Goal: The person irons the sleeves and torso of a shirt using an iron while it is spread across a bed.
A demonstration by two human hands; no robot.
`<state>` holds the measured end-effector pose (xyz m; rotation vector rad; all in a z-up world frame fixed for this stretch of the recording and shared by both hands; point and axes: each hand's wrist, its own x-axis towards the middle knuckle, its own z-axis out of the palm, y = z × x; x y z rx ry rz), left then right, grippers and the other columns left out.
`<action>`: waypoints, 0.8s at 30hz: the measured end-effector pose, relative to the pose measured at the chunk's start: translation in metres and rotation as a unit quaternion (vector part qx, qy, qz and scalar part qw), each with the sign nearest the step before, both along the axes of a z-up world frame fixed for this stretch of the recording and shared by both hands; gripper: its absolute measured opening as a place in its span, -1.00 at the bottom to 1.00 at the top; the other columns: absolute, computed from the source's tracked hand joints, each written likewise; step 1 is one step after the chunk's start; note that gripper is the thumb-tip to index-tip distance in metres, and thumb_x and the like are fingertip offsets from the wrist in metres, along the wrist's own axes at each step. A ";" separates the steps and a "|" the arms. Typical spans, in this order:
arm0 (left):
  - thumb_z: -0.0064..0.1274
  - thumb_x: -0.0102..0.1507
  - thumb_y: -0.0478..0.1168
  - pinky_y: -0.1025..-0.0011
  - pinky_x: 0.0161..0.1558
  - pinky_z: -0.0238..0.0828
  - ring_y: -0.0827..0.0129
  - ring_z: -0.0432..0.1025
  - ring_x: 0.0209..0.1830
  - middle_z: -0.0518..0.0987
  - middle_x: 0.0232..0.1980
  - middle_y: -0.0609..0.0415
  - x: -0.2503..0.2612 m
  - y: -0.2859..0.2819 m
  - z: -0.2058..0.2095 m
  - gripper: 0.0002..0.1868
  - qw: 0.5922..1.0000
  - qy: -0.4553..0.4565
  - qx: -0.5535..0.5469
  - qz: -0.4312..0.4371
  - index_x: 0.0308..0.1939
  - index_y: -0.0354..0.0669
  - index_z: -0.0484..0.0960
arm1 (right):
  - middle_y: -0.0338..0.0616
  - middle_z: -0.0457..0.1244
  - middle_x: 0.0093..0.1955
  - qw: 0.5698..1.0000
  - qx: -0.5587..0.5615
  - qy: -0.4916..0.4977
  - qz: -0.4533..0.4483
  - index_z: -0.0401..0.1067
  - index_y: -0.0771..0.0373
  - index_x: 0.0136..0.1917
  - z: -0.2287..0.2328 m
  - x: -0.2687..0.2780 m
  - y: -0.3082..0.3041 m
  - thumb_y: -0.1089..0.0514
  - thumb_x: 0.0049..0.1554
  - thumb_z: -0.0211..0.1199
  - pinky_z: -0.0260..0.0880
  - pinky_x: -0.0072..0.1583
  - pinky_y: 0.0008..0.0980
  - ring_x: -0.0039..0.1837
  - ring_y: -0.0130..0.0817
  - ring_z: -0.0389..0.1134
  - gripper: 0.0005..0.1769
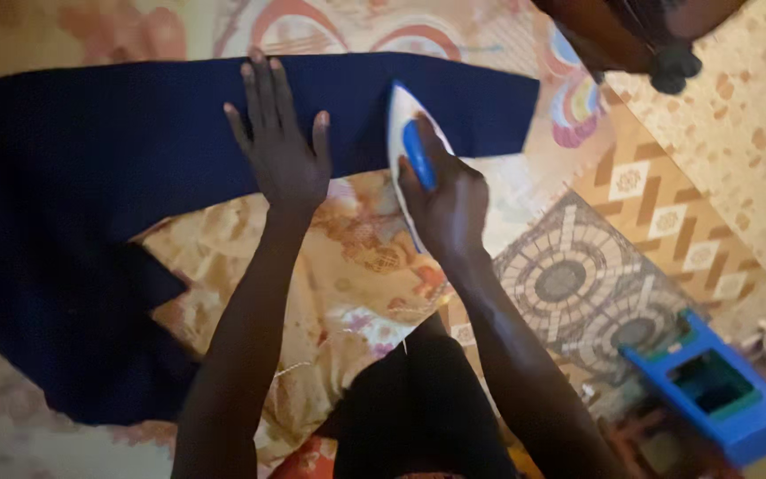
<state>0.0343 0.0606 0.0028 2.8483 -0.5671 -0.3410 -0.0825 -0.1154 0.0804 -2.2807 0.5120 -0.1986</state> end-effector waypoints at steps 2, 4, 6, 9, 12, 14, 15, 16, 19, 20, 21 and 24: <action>-0.28 0.55 0.18 -0.14 0.66 -0.47 0.08 -0.21 0.78 -0.08 0.74 -0.11 -0.002 0.018 0.000 -0.20 0.999 -0.027 -0.005 0.037 0.67 -0.30 -0.04 | 0.23 0.39 0.09 0.998 -0.038 -0.055 0.022 0.30 0.23 0.47 -0.003 0.009 -0.003 0.08 0.29 0.32 0.51 0.07 -0.13 0.03 0.08 0.50 -0.46; -0.29 0.57 0.18 -0.12 0.68 -0.46 0.09 -0.21 0.79 -0.09 0.75 -0.11 -0.004 0.036 -0.003 -0.22 0.998 -0.040 -0.005 0.049 0.68 -0.28 -0.04 | 0.24 0.37 0.19 0.991 -0.075 -0.106 0.036 0.27 0.21 0.45 -0.011 0.023 -0.002 0.08 0.31 0.31 0.51 0.19 -0.12 0.13 0.08 0.49 -0.49; -0.29 0.59 0.17 -0.11 0.71 -0.45 0.10 -0.21 0.81 -0.09 0.76 -0.10 -0.003 0.046 -0.008 -0.23 0.997 -0.048 -0.011 0.051 0.69 -0.26 -0.05 | 0.22 0.41 0.00 0.995 0.040 0.082 -0.027 0.38 0.26 0.46 -0.020 0.041 -0.005 0.05 0.25 0.38 0.51 0.01 -0.08 0.00 0.09 0.52 -0.43; -0.28 0.60 0.18 -0.11 0.72 -0.43 0.10 -0.20 0.81 -0.09 0.77 -0.10 -0.005 0.058 -0.008 -0.23 0.997 -0.043 0.014 0.069 0.70 -0.26 -0.04 | 0.20 0.38 0.24 0.995 0.010 -0.049 0.085 0.34 0.30 0.46 -0.022 0.045 0.001 0.12 0.35 0.37 0.56 0.22 -0.16 0.22 0.06 0.52 -0.50; -0.25 0.58 0.19 -0.11 0.69 -0.41 0.09 -0.20 0.79 -0.10 0.75 -0.10 -0.002 0.060 -0.006 -0.22 0.995 -0.051 0.013 0.085 0.69 -0.25 -0.02 | 0.22 0.42 0.04 0.992 -0.012 0.031 0.119 0.45 0.23 0.42 -0.008 0.030 0.021 0.10 0.14 0.43 0.50 0.00 -0.09 -0.06 0.11 0.49 -0.41; -0.25 0.55 0.17 -0.12 0.69 -0.42 0.14 -0.20 0.79 -0.09 0.75 -0.05 -0.001 0.061 -0.004 -0.23 0.992 -0.060 0.011 0.114 0.68 -0.23 -0.01 | 0.16 0.43 0.01 0.994 0.023 0.053 0.089 0.43 0.19 0.43 -0.004 0.030 0.028 0.08 0.16 0.41 0.51 -0.02 -0.12 -0.08 0.03 0.51 -0.41; -0.25 0.55 0.17 -0.12 0.69 -0.42 0.14 -0.20 0.79 -0.09 0.75 -0.05 -0.002 0.063 -0.004 -0.23 0.991 -0.056 0.014 0.118 0.68 -0.23 -0.01 | 0.10 0.44 -0.01 0.992 0.065 0.089 0.061 0.41 0.15 0.44 -0.001 0.028 0.032 0.06 0.18 0.40 0.52 -0.04 -0.15 -0.09 -0.05 0.53 -0.42; -0.25 0.54 0.17 -0.12 0.69 -0.42 0.12 -0.20 0.79 -0.09 0.75 -0.08 -0.002 0.063 -0.005 -0.21 0.992 -0.040 0.004 0.122 0.68 -0.25 -0.01 | 0.10 0.44 -0.01 0.991 0.067 0.093 0.065 0.41 0.15 0.44 -0.004 0.033 0.034 0.06 0.18 0.40 0.52 -0.04 -0.15 -0.09 -0.05 0.53 -0.42; -0.28 0.54 0.19 -0.10 0.69 -0.43 0.12 -0.20 0.78 -0.06 0.75 -0.10 -0.002 0.067 -0.007 -0.21 0.993 -0.023 0.005 0.119 0.68 -0.25 -0.01 | 0.07 0.44 0.08 0.997 0.015 0.016 0.080 0.36 0.10 0.48 -0.015 0.060 0.034 0.04 0.28 0.39 0.53 0.05 -0.14 0.00 -0.05 0.53 -0.45; -0.31 0.55 0.19 -0.09 0.69 -0.45 0.13 -0.19 0.78 -0.04 0.74 -0.09 -0.001 0.069 -0.009 -0.23 0.993 -0.026 0.014 0.115 0.67 -0.24 0.00 | 0.04 0.43 -0.01 0.988 -0.008 0.011 0.154 0.37 0.09 0.49 -0.018 0.070 0.032 0.03 0.27 0.40 0.49 -0.01 -0.14 -0.06 -0.06 0.50 -0.43; -0.31 0.55 0.19 -0.09 0.69 -0.45 0.13 -0.19 0.78 -0.04 0.74 -0.09 0.000 0.073 -0.010 -0.23 0.993 -0.022 0.016 0.117 0.67 -0.24 0.00 | 0.00 0.42 -0.11 0.974 -0.028 0.010 0.226 0.39 0.08 0.50 -0.018 0.075 0.031 0.02 0.25 0.42 0.45 -0.07 -0.14 -0.11 -0.06 0.48 -0.41; -0.33 0.55 0.22 -0.08 0.65 -0.47 0.13 -0.18 0.77 -0.02 0.73 -0.11 -0.001 0.097 -0.012 -0.23 0.994 -0.009 0.036 0.100 0.66 -0.23 0.02 | -0.08 0.36 -0.30 0.917 -0.060 0.049 0.392 0.41 0.06 0.48 -0.016 0.078 0.021 -0.03 0.19 0.42 0.38 -0.25 -0.21 -0.34 -0.22 0.40 -0.38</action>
